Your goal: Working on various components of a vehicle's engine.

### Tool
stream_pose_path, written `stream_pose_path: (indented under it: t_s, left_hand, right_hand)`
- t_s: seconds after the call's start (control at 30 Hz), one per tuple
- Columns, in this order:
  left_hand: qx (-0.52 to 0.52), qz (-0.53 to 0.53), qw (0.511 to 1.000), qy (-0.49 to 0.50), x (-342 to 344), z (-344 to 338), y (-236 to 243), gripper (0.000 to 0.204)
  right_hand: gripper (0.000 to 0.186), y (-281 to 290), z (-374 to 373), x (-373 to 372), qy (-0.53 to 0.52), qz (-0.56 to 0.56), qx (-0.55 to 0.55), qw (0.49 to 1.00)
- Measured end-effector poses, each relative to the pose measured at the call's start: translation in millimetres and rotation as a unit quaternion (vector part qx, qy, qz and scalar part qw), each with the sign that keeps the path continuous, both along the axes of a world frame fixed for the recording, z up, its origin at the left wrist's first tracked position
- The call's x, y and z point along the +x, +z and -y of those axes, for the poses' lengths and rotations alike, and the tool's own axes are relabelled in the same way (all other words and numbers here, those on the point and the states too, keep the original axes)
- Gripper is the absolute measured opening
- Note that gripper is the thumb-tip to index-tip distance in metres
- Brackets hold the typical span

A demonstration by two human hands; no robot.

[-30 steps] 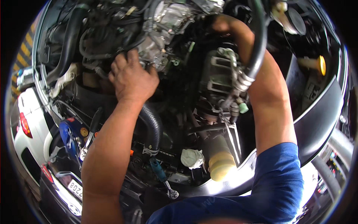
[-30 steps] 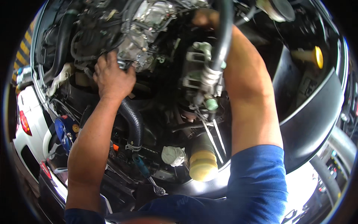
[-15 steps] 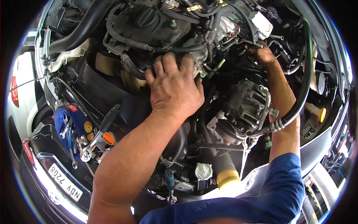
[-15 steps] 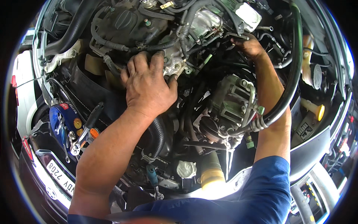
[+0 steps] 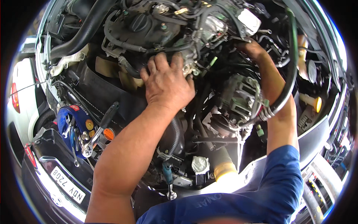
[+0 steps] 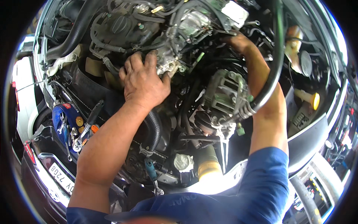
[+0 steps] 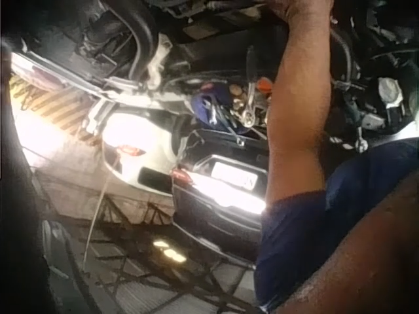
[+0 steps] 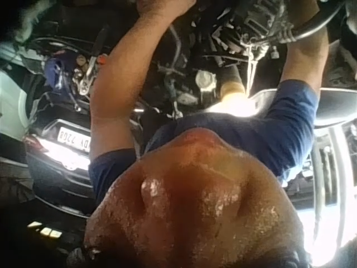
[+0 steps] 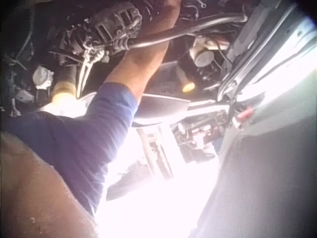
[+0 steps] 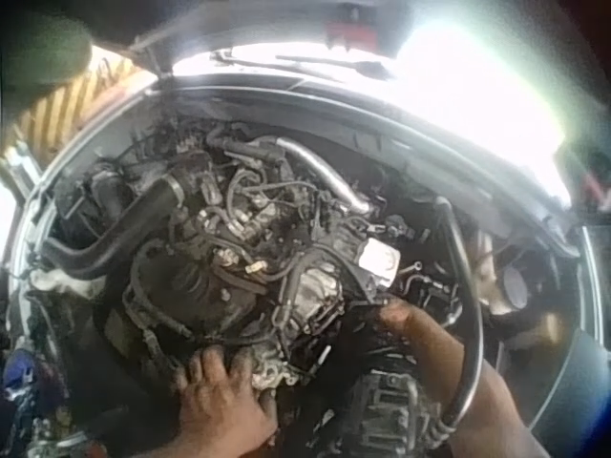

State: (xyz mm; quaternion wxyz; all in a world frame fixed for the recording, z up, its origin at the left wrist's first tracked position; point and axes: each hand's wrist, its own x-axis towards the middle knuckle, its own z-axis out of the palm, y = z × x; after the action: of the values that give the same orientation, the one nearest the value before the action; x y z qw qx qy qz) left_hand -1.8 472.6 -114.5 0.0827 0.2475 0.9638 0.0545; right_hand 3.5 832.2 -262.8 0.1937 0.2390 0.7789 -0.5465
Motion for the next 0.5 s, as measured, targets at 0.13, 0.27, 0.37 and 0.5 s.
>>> stream_pose_path:
  t_s: [0.13, 0.27, 0.37, 0.5]
  left_hand:
    - [-0.015, -0.023, 1.000, -0.001, 1, -11, 2, 0.055]
    - [-0.016, -0.025, 1.000, -0.005, 3, -30, 11, 0.058]
    - [-0.057, -0.021, 0.998, 0.035, -4, 1, 15, 0.054]
    - [-0.037, 0.005, 0.999, 0.035, 5, -6, 16, 0.060]
  right_hand:
    - [0.050, 7, -20, -5, 0.113, -0.037, 0.140, 0.983]
    - [0.046, 31, -72, 39, 0.088, -0.172, 0.219, 0.956]
    - [0.042, 103, 32, 35, -0.124, -0.122, 0.018, 0.985]
    - [0.042, 130, 28, 106, -0.126, -0.197, 0.041, 0.971]
